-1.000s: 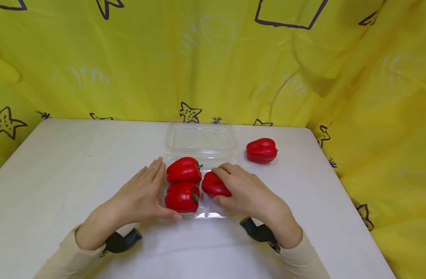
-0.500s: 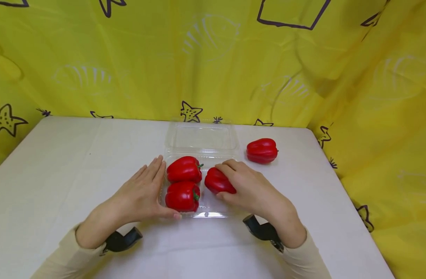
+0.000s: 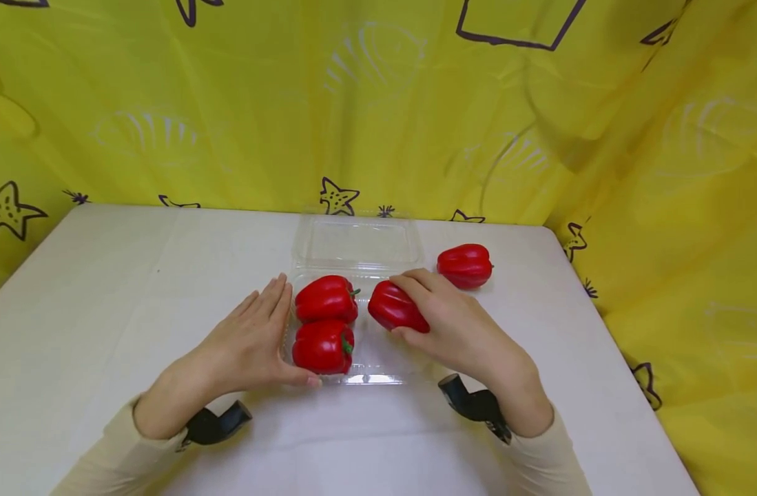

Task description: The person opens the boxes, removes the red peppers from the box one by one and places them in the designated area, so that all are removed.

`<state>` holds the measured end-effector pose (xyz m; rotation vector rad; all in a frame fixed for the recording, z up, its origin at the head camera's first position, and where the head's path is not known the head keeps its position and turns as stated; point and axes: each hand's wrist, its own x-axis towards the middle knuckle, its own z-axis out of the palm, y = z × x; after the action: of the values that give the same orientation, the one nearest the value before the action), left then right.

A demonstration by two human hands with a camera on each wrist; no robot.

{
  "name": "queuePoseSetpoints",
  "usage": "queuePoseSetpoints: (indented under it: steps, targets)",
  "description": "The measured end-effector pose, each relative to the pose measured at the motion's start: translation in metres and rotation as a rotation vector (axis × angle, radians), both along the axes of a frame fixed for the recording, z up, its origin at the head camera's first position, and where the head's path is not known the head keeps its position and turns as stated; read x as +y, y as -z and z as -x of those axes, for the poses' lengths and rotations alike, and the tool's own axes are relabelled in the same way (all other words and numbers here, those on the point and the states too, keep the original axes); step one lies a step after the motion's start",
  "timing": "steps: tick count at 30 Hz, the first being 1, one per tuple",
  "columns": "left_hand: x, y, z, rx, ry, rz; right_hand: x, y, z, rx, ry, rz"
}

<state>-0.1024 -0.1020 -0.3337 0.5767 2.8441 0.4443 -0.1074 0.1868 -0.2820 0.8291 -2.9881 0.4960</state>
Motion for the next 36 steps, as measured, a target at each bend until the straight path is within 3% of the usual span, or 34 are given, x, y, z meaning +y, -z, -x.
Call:
queuePoseSetpoints:
  steps: [21,36]
  targets:
    - [0.000,0.000,0.000,-0.005,0.001,-0.003,0.017,-0.006,0.005,0.112,0.013,0.049]
    - [0.000,0.002,0.000,-0.004,0.001,-0.011,0.039,-0.004,0.013,0.288,-0.003,0.137]
